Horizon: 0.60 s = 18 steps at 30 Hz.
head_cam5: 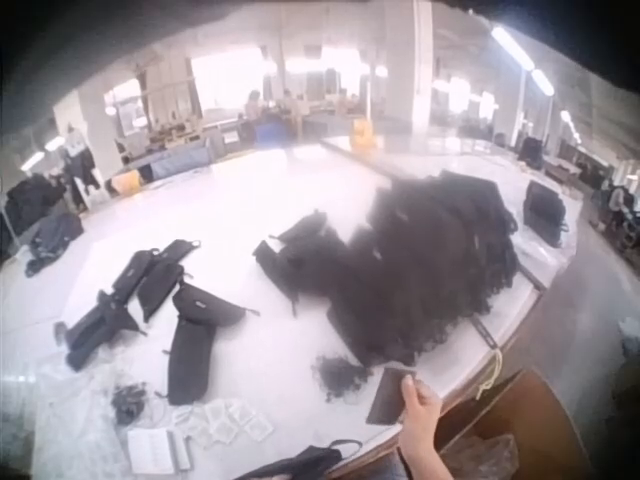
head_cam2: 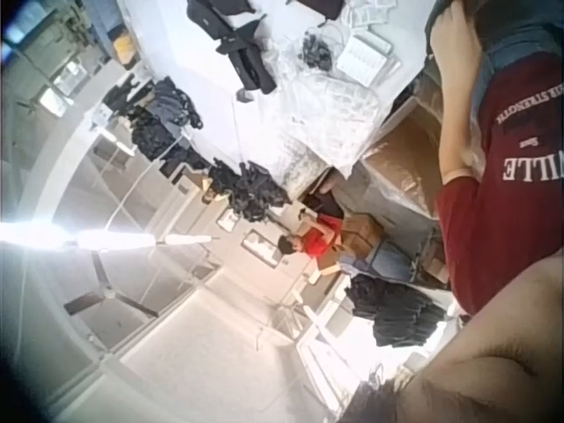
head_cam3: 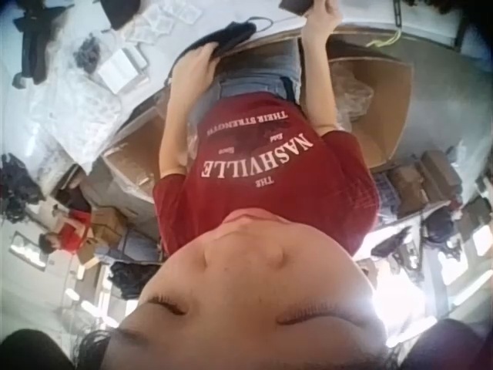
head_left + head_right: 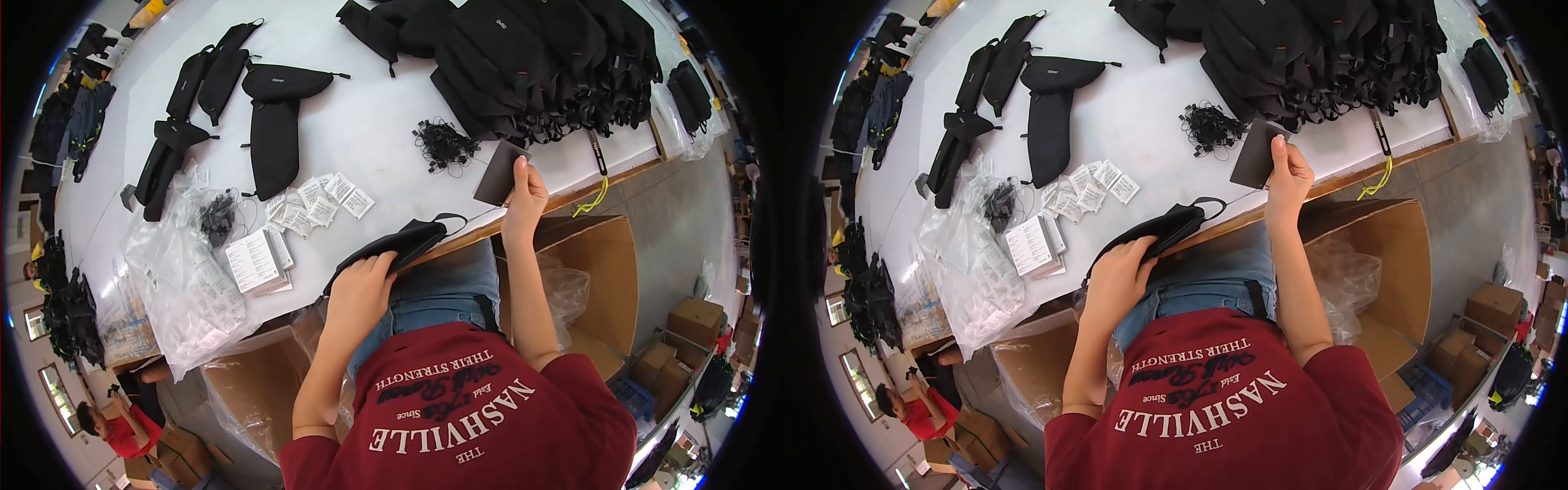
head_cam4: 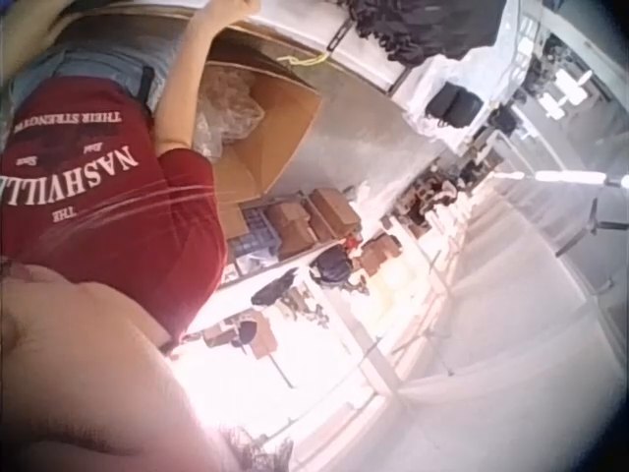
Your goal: Assembling and packing small black cases, likely for eyewear, by attaching cords and inserting tags.
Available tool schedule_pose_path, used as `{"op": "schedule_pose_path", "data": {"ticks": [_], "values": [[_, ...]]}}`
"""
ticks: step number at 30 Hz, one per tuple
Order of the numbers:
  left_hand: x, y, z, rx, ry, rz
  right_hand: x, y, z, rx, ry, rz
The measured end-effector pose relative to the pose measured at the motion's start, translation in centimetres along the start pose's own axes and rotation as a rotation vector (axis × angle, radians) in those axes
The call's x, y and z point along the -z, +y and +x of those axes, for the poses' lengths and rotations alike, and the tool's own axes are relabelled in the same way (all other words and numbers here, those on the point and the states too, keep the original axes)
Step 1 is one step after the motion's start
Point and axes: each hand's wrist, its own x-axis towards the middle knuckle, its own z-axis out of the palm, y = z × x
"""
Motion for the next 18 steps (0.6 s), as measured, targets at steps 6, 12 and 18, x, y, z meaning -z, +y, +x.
{"op": "schedule_pose_path", "data": {"ticks": [6, 12, 18], "values": [[-0.4, -0.4, -1.5, -0.014, 0.289, 0.057, -2.3, -3.9, -3.8, 0.295, -0.549, -0.213], [-2.7, -0.6, -1.8, 0.022, 0.405, 0.001, -5.7, -2.4, -6.4, 0.652, -1.126, -0.574], [-5.4, -1.1, -1.7, 0.013, 0.781, -0.403, -5.3, -2.1, -6.6, 0.764, -1.226, -0.785]]}}
